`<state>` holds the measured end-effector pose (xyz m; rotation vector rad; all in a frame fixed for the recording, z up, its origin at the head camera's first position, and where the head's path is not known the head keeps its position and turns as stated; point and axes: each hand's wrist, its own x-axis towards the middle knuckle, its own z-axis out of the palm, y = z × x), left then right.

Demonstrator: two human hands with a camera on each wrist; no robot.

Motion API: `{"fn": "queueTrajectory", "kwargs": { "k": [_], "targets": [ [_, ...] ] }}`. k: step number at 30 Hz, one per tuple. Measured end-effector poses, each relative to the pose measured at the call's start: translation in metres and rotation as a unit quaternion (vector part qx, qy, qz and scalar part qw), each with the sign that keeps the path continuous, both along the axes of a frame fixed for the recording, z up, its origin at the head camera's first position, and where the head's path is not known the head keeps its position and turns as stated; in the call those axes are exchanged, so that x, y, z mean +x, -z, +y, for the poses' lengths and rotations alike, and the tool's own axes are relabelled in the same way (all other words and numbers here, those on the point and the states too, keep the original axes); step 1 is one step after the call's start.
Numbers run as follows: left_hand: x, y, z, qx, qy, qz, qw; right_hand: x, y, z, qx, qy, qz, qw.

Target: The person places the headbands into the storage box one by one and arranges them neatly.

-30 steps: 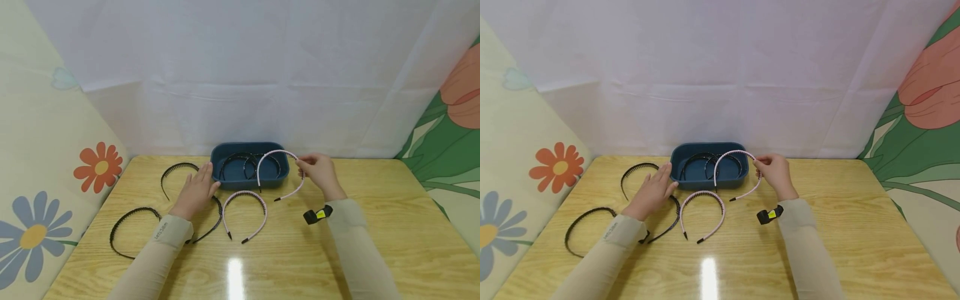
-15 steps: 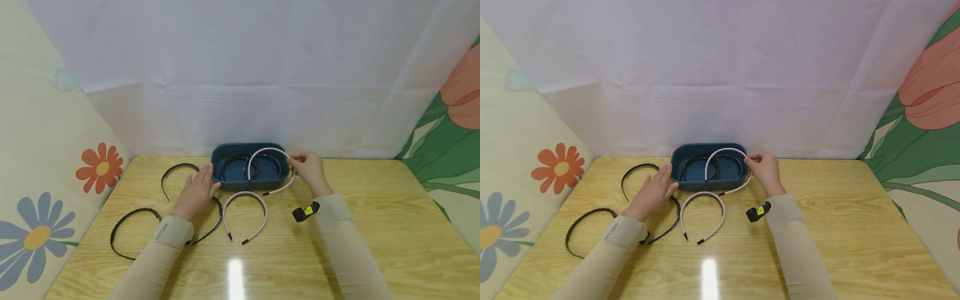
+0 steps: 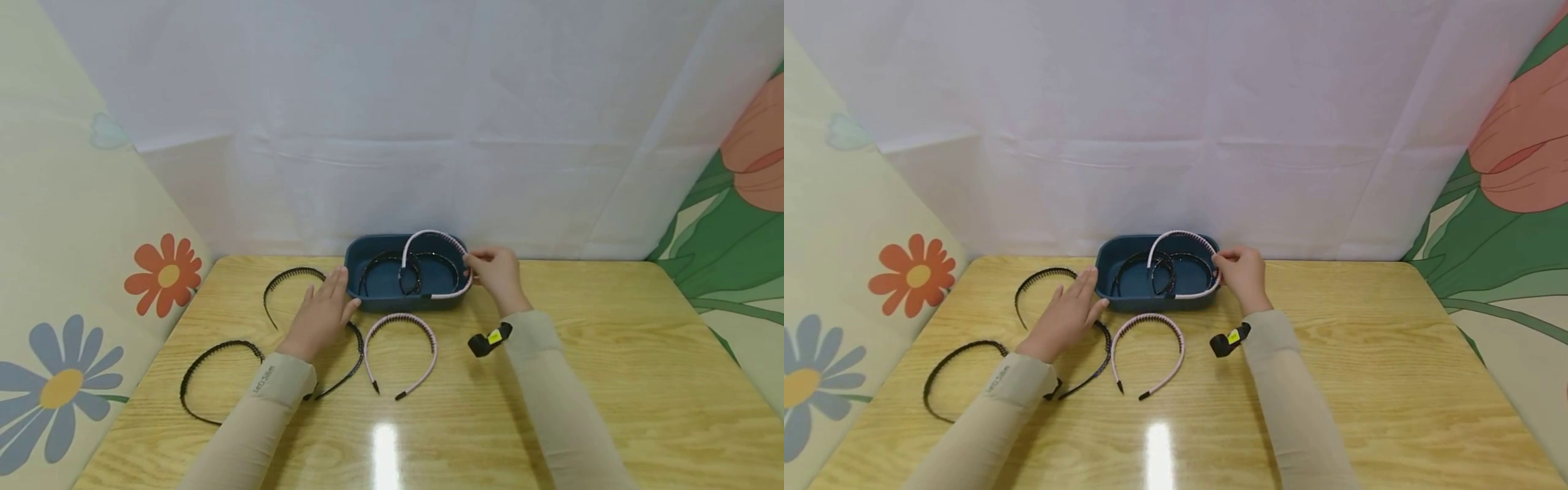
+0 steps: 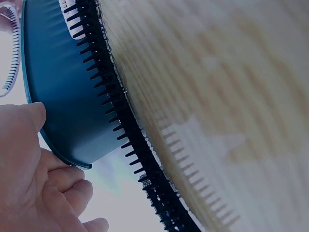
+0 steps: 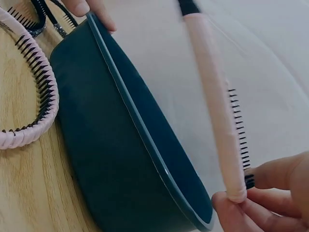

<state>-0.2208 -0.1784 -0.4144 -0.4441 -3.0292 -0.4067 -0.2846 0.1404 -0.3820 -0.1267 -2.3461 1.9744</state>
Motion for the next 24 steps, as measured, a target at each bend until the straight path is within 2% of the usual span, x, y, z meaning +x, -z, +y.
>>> {"fn": "queueTrajectory", "kwargs": {
  "k": [9,20,24],
  "targets": [
    [0.002,-0.001,-0.001,0.002,-0.002,0.002,1.0000,-0.006,0.003,-0.010,0.003,0.019,0.002,0.9998],
    [0.002,-0.001,0.000,0.005,0.002,0.006,1.0000,-0.010,0.004,-0.023,0.044,0.054,0.013,0.9975],
    [0.002,-0.001,0.001,0.006,0.003,0.006,1.0000,-0.010,0.007,-0.025,0.075,0.075,0.025,0.9941]
  ]
}}
